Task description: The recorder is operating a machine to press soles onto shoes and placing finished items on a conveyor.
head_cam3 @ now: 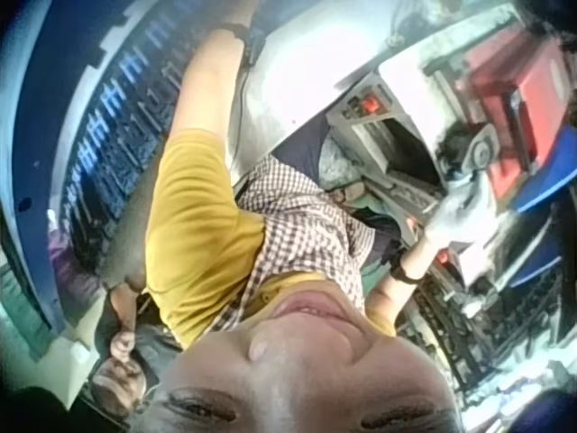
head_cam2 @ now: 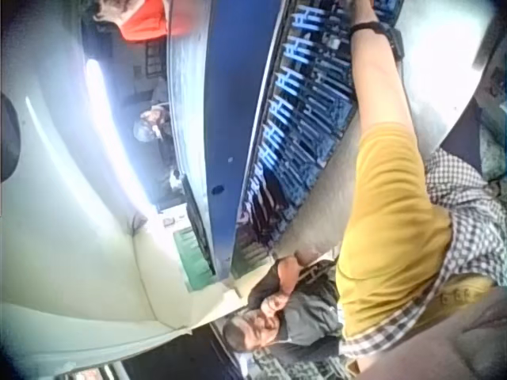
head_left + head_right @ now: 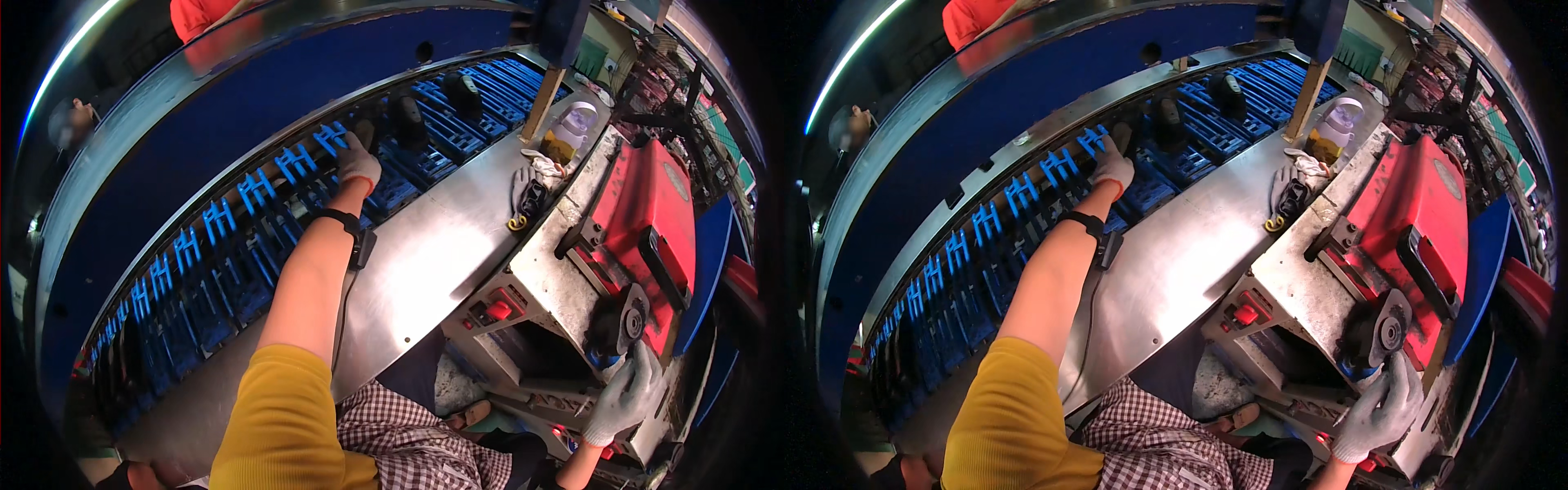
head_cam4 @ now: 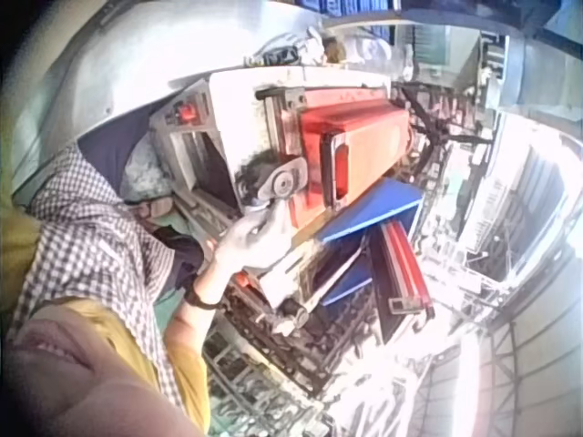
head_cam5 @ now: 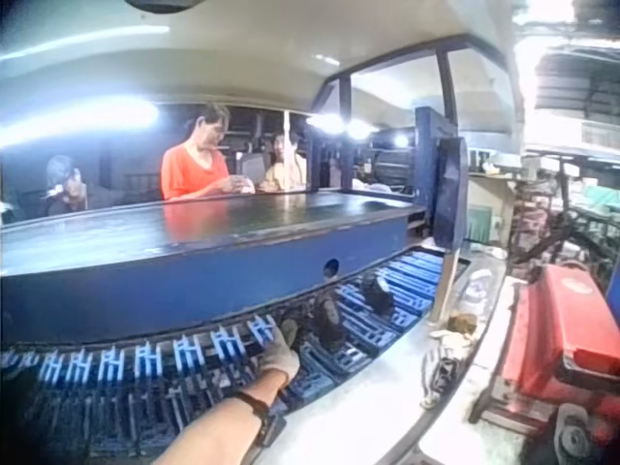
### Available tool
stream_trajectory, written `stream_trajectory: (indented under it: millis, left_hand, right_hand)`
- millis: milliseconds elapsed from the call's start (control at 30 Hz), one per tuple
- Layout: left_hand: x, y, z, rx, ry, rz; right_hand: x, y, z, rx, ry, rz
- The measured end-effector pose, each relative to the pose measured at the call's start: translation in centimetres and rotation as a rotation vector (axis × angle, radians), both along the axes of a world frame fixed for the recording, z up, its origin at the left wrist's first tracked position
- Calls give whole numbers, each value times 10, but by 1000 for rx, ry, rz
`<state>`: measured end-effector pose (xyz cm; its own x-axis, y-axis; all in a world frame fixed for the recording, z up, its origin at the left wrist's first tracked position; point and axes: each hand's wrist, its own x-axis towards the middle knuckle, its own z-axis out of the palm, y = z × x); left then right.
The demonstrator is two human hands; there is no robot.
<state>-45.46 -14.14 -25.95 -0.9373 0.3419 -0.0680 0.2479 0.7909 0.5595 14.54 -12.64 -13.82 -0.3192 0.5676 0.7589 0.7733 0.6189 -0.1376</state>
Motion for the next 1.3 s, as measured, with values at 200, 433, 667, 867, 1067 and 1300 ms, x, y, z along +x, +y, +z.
stream_trajectory:
  millis: [200,433,667,867,1067,1300]
  left_hand:
    - [87,-66,-2,113,-78,-407]
    - [192,-210,-19,-230,347,-696]
    - [203,-228,-35,-22,796,-642]
    - [211,-225,-25,15,714,-630]
    - [215,-226,-24,31,701,-600]
    - [201,-223,-25,14,547,-552]
  right_hand:
    - [14,10,-4,-44,-4,78]
    - [22,21,-2,-224,147,224]
    - [26,32,2,-801,421,250]
    - [31,21,9,-702,388,230]
    - [32,21,9,-665,341,212]
    - [28,20,14,-623,282,179]
